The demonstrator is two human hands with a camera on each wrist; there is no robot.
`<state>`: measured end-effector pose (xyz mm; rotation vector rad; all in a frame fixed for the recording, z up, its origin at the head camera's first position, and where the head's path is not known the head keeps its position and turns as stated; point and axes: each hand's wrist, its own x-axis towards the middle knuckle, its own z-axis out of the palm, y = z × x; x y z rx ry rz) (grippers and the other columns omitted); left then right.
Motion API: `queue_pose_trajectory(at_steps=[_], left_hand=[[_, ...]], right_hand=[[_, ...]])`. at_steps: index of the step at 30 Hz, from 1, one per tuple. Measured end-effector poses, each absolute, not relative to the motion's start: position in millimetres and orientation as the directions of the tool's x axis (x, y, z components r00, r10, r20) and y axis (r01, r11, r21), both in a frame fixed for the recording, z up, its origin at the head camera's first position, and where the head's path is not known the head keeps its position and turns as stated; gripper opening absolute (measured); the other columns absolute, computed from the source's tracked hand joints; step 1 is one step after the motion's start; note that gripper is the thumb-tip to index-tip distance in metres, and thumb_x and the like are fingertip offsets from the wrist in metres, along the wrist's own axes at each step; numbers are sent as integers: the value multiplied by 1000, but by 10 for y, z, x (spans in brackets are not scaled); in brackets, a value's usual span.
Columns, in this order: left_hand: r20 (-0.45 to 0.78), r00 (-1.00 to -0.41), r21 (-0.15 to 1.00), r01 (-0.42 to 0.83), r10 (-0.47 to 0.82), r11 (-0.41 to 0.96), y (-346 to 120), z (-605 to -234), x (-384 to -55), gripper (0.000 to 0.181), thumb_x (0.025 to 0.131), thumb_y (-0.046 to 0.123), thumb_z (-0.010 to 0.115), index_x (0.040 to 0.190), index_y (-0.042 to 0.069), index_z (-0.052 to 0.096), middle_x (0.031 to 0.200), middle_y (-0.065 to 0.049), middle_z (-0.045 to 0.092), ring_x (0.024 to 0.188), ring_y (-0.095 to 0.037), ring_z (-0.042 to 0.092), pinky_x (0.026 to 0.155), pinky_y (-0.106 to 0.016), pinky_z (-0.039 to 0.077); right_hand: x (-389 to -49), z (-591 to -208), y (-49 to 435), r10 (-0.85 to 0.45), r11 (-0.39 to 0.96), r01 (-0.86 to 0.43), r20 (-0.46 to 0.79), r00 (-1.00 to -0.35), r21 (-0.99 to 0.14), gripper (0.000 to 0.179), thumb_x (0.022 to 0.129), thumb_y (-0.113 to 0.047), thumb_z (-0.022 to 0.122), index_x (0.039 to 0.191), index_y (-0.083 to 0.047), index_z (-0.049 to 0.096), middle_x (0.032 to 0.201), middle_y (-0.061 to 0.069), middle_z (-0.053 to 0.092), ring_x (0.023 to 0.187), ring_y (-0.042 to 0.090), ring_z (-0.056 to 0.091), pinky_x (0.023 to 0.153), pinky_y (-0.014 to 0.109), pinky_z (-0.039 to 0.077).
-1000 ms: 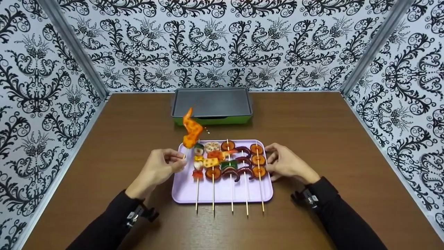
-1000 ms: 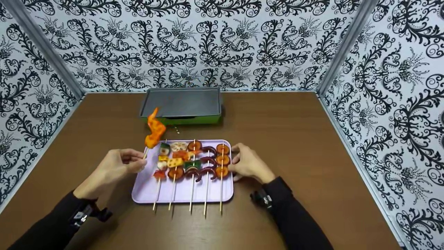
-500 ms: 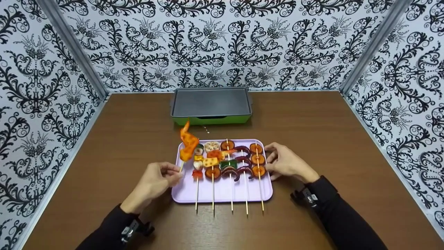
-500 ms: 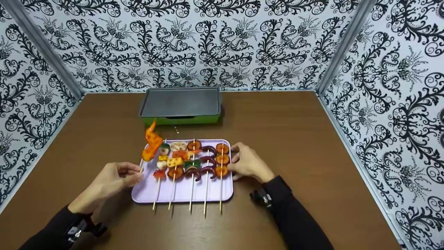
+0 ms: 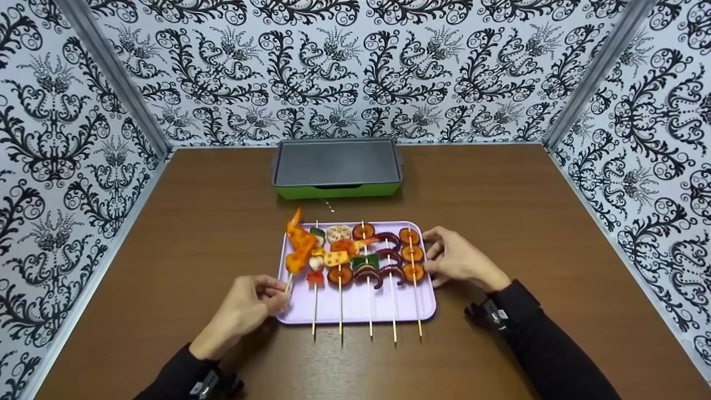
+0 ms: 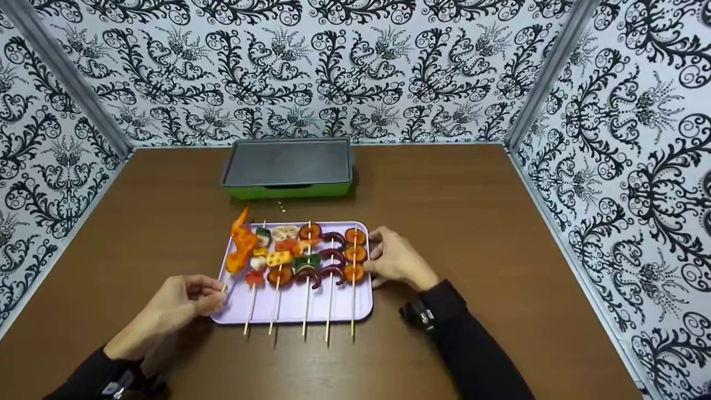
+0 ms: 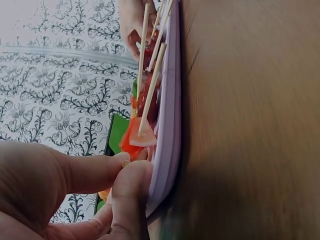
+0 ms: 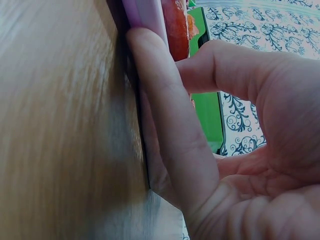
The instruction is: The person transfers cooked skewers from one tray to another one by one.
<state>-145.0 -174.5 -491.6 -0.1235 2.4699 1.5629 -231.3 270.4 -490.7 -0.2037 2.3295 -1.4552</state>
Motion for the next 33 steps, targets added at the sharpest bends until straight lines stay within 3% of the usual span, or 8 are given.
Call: queue_pose_trajectory(at_steps=[7,17,33], left_hand=[[-245,-968,878,-201,49,434,-1783,-4888,-1367,16,101,1,87,115,-4,82,101,-12,83,81,-16,68,64,-21,55],[-290,-942,921,-226,170,317,-1880,-4891,-1295,22,102,-7,79,121,-16,73,99,-11,79,83,-14,76,73,-21,69],[-312,-941,871,-230,128,434,-1802,-4866,-1239,21,97,1,92,111,-3,77,87,-8,74,72,-17,78,67,-30,72]], right_hand=[[-2317,-4909,2698,-323,449,78,-243,-915,-890,75,95,2,81,161,9,46,112,19,69,82,22,77,69,43,75],[-2328,-4928,2717,-327,463,56,-229,-917,-884,74,96,2,79,161,10,46,110,18,69,80,19,78,66,39,74],[-2324,-4940,2717,-315,456,69,-233,-920,-887,74,96,3,81,161,9,47,111,18,69,80,19,78,66,40,74]])
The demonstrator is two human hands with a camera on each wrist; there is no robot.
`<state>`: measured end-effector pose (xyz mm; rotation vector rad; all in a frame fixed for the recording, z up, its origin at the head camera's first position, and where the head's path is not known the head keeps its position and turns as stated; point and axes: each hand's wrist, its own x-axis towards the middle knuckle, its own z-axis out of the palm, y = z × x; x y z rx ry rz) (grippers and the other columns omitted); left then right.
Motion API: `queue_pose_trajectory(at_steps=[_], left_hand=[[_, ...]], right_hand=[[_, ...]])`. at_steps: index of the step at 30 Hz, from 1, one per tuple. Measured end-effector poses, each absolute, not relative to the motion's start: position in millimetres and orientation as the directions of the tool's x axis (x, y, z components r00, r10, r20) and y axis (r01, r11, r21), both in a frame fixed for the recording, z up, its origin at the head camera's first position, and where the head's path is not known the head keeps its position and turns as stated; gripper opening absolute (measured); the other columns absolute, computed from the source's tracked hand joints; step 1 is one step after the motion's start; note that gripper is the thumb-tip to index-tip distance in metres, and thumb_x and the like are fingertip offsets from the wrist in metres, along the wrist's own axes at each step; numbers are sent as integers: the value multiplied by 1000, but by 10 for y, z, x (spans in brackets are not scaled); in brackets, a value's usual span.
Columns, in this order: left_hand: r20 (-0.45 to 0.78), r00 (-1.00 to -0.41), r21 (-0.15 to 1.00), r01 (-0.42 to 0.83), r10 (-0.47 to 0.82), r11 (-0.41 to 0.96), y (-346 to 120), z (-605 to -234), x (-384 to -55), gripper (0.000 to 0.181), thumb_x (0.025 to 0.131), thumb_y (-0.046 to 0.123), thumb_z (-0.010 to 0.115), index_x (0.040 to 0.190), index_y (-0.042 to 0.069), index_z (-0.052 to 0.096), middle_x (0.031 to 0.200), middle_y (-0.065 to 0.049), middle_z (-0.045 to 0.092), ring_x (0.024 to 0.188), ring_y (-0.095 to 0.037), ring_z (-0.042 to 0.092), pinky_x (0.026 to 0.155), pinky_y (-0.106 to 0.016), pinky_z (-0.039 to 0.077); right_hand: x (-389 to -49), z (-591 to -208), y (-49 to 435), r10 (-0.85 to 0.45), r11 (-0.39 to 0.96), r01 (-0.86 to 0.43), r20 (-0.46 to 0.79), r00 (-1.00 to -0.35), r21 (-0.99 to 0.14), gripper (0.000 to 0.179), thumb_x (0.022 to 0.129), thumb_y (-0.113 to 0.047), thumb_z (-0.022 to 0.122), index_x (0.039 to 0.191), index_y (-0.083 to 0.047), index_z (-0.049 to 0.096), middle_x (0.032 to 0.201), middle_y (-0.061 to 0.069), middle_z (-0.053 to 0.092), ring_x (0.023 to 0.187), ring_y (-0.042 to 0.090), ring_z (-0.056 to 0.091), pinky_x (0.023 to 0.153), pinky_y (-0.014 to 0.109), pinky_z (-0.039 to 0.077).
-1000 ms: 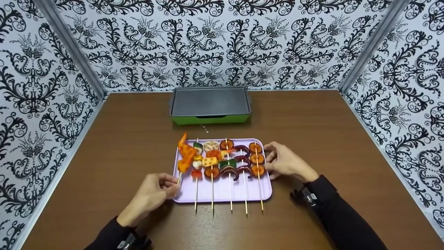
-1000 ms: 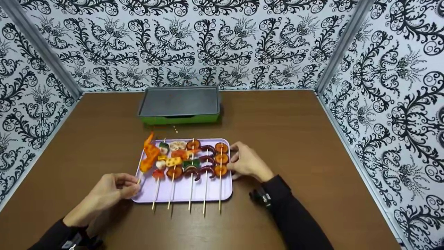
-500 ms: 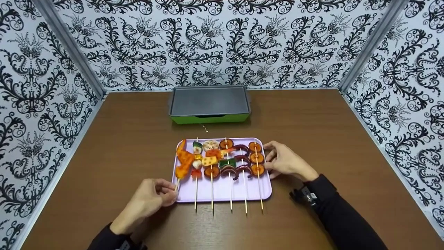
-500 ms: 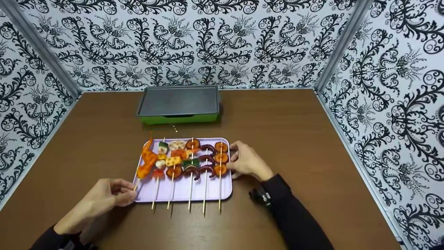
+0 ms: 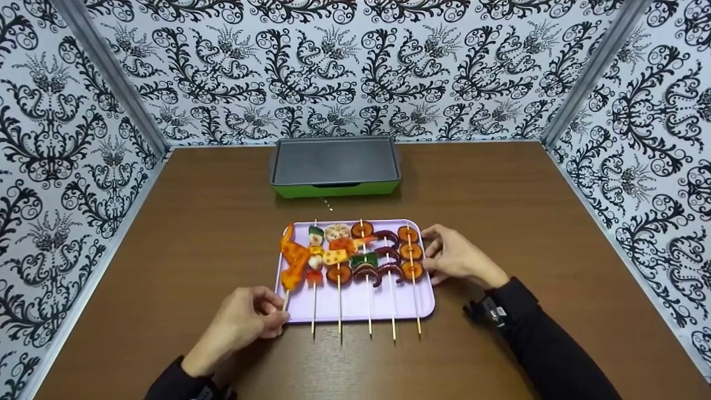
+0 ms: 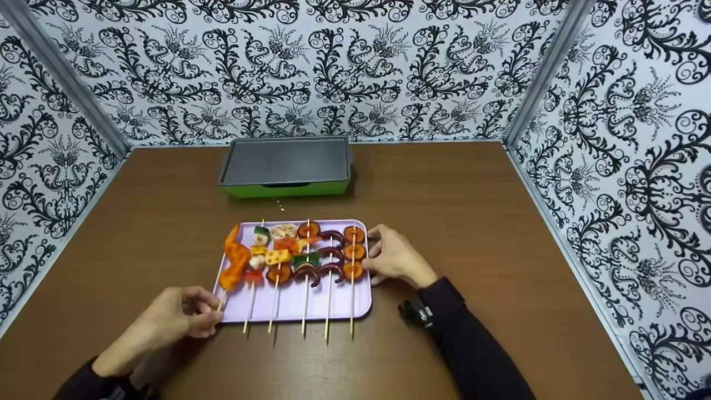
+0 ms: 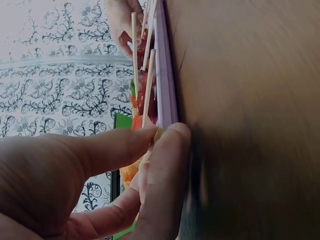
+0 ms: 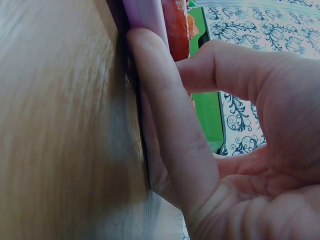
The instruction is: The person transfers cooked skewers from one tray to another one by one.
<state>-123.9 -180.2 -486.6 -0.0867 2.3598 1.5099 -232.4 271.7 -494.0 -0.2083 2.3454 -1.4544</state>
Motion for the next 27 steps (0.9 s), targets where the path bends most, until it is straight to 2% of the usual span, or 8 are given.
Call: queue_pose_trajectory(at_steps=[4,12,27], left_hand=[[-280,-947,863,-178,154,472,-1825,-4866,-1239,18,99,6,92,108,-1,78,83,-7,76,68,-16,76,62,-29,70],[-213,-957,810,-60,197,584,-1882,-4855,-1255,17,102,19,93,104,6,82,78,-1,77,64,-12,69,54,-22,57],[-234,-952,743,-43,199,668,-2040,-4755,-1449,25,108,33,88,110,9,82,92,-3,81,70,-15,72,59,-24,56]], right_hand=[[-2326,-4946,2713,-313,454,70,-233,-921,-888,74,96,3,81,162,9,47,111,18,69,81,20,78,67,40,75],[-2329,-4957,2715,-317,453,65,-229,-920,-889,74,96,3,80,162,10,47,111,18,69,83,20,77,69,40,75],[-2319,-4930,2719,-313,467,69,-238,-920,-882,74,98,3,81,164,9,47,112,18,70,82,22,77,71,41,75]])
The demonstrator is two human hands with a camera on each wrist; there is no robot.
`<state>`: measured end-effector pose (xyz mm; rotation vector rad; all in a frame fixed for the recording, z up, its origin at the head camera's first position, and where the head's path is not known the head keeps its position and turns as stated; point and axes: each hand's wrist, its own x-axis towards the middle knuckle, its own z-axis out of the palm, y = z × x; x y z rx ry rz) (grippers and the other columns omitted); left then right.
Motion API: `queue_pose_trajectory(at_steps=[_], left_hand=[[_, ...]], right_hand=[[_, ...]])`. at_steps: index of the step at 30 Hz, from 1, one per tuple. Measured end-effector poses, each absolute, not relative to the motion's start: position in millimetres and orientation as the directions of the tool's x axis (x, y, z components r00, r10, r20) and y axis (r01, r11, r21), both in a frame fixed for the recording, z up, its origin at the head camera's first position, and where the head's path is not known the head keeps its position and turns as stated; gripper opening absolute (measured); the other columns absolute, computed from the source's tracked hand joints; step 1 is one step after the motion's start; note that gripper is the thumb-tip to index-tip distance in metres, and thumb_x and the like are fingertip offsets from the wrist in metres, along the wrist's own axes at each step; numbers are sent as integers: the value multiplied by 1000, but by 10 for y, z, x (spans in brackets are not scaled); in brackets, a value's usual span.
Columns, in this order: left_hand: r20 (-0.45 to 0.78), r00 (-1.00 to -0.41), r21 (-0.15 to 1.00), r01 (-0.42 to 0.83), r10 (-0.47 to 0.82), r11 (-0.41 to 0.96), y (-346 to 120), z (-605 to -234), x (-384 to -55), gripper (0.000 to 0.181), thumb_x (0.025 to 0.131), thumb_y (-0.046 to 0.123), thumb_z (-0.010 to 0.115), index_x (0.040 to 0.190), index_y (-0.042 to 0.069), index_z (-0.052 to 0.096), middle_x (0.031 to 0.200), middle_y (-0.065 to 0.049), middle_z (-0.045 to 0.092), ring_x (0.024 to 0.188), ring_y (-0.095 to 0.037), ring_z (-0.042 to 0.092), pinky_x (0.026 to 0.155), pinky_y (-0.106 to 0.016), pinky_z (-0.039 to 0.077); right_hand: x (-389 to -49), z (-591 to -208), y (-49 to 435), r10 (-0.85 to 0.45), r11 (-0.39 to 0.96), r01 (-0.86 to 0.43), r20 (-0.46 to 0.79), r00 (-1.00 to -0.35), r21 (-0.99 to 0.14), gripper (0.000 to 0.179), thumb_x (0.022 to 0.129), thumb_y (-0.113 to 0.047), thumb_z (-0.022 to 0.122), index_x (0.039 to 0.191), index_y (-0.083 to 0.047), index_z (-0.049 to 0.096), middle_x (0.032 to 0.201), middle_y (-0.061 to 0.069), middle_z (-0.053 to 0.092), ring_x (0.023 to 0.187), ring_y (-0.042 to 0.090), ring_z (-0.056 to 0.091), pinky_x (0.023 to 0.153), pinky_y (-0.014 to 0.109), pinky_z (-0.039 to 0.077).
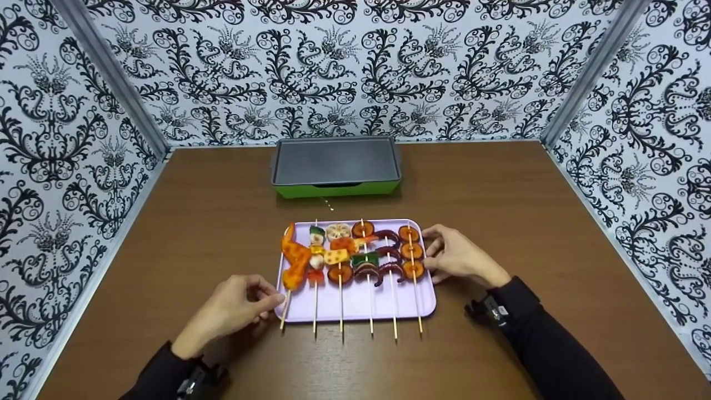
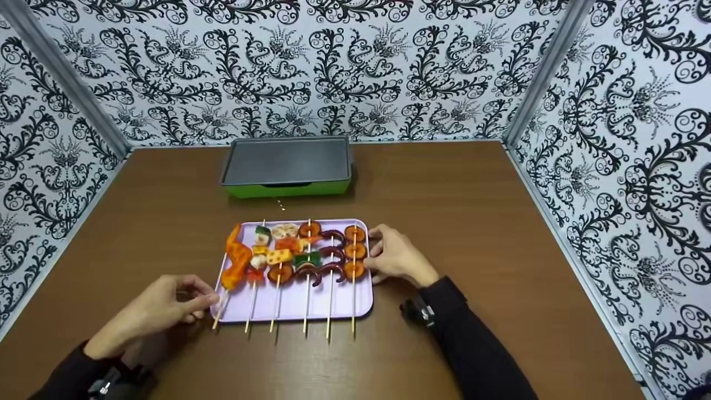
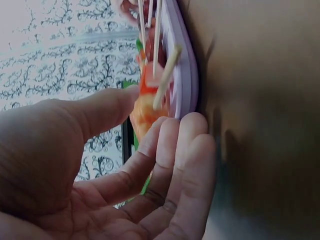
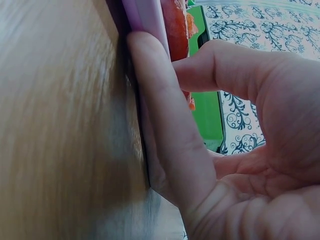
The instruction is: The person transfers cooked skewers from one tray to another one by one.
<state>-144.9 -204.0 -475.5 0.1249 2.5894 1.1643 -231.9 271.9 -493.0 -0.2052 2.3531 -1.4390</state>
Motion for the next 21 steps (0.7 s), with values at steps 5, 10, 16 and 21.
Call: queue_pose_trajectory(at_steps=[5,10,16,21], left_hand=[[-205,-963,731,-33,173,682,-2113,-4682,-1578,27,109,36,87,115,10,83,98,-4,81,73,-17,74,61,-26,58],[-134,-976,728,22,173,685,-2199,-4652,-1706,34,109,39,86,124,9,82,108,-8,84,86,-20,80,70,-30,62],[-20,-987,673,106,161,732,-2302,-4678,-1846,44,109,44,84,135,9,78,124,-12,85,113,-30,80,91,-40,63],[73,-984,662,169,161,731,-2361,-4717,-1977,49,109,41,86,140,5,75,132,-20,82,118,-38,80,103,-58,66]], right_hand=[[-2327,-4927,2742,-313,461,65,-231,-921,-885,75,98,2,80,164,9,46,112,17,70,83,21,77,72,40,76],[-2332,-4933,2776,-315,460,61,-227,-921,-886,74,98,1,79,164,9,47,111,16,70,85,20,77,72,38,75],[-2318,-4961,2825,-333,435,81,-244,-911,-897,66,103,-1,72,164,9,49,114,16,71,88,21,77,74,37,75],[-2313,-4953,2890,-340,431,70,-233,-911,-900,58,108,-2,67,162,10,50,111,15,70,87,22,77,72,36,75]])
